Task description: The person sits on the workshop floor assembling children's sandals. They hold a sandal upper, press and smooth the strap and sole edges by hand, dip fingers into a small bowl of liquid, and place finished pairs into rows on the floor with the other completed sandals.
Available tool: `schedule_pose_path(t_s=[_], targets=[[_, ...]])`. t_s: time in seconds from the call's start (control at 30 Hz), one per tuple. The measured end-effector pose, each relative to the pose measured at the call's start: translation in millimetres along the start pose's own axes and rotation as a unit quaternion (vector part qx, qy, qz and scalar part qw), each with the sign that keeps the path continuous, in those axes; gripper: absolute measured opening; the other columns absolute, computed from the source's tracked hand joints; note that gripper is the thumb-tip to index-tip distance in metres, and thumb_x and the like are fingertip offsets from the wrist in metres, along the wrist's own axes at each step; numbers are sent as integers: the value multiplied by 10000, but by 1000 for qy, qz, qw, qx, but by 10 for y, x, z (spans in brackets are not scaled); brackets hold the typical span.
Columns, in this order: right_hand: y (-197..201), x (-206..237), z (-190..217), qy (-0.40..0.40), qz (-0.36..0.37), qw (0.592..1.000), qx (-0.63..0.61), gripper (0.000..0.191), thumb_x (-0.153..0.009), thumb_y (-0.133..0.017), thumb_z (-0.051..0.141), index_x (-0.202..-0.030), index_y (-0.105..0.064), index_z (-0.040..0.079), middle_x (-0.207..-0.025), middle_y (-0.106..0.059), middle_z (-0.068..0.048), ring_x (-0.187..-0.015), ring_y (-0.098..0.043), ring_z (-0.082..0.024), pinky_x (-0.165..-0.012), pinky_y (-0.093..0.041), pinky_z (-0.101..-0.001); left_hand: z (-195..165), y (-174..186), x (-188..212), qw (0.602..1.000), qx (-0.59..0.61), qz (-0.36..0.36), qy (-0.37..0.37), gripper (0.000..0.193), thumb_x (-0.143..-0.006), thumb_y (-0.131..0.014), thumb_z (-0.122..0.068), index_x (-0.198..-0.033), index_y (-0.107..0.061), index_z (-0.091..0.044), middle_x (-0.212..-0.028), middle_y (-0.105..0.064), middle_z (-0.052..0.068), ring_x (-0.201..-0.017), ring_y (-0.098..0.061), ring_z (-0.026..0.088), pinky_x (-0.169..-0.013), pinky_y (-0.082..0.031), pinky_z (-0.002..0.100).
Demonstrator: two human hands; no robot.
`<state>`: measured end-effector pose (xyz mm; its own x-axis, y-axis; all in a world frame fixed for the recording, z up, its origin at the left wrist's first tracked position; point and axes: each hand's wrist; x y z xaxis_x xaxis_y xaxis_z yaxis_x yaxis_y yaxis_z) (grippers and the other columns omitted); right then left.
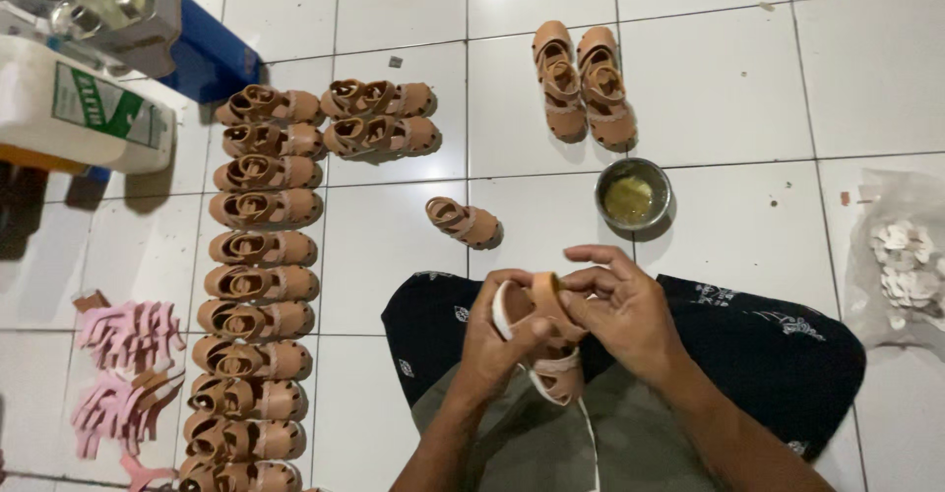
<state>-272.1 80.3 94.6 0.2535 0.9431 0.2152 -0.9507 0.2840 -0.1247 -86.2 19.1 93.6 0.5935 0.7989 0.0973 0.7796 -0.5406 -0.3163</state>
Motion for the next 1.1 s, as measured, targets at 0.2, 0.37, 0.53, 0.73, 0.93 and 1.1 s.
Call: schedule_pose_path(t_s=[0.2, 0.37, 0.53, 0.73, 0.93, 1.1], targets=[[969, -666, -545, 84, -115, 847, 512, 591, -916, -674, 495, -1374, -642, 123, -1581, -359, -299, -1447, -342, -452, -1093, -398, -561, 223, 248, 45, 938, 301, -101, 140, 560, -885, -748, -356, -1303, -540, -47, -1126, -665, 202, -940, -697, 294, -814, -612, 418], [1330, -1142, -738, 7, -64, 752, 655, 772, -869, -525, 747, -1426, -604, 218, -1701, -73, -222, -1543, -15, -480, -1203, -111, -642, 405, 343, 7, 902, 377, -154, 144, 481, -914, -703, -386, -1240, -573, -57, -1096, -671, 194, -934, -712, 288, -839, -607, 424], [1318, -1434, -744, -31, -10, 732, 681, 795, -879, -399, 790, -1447, -567, 261, -1716, -11, -169, -1554, 57, -448, -1226, -22, -613, 494, 334, -149, 902, 364, -181, 143, 482, -935, -688, -395, -1241, -568, -42, -1106, -664, 200, -956, -694, 262, -926, -600, 440], [1343, -1600, -744, 56, -32, 746, 663, 803, -926, -374, 769, -1483, -541, 215, -1685, -21, -202, -1524, 45, -471, -1176, 17, -633, 530, 324, -282, 904, 351, -184, 159, 500, -926, -673, -411, -1240, -573, -35, -1090, -667, 191, -966, -701, 269, -920, -592, 447], [1323, -1693, -691, 34, 0, 727, 686, 784, -912, -375, 767, -1428, -593, 219, -1710, -43, -169, -1558, 31, -434, -1224, 6, -621, 596, 301, -356, 907, 337, -192, 162, 482, -918, -675, -407, -1230, -560, -57, -1078, -668, 189, -962, -699, 270, -916, -610, 439], [1349, -1704, -698, 24, 14, 741, 671, 730, -906, -444, 744, -1266, -723, 174, -1715, -61, -171, -1567, 19, -428, -1232, -10, -621, 612, 298, -376, 903, 354, -190, 154, 498, -948, -687, -396, -1254, -564, -22, -1077, -661, 207, -955, -699, 275, -901, -602, 445]])
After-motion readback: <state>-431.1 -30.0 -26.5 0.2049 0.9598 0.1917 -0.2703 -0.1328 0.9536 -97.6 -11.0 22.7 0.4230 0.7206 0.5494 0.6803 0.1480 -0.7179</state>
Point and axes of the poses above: each hand's wrist, its own x-axis away from the middle knuckle, its own y-axis out of the back of the hand, z = x × y
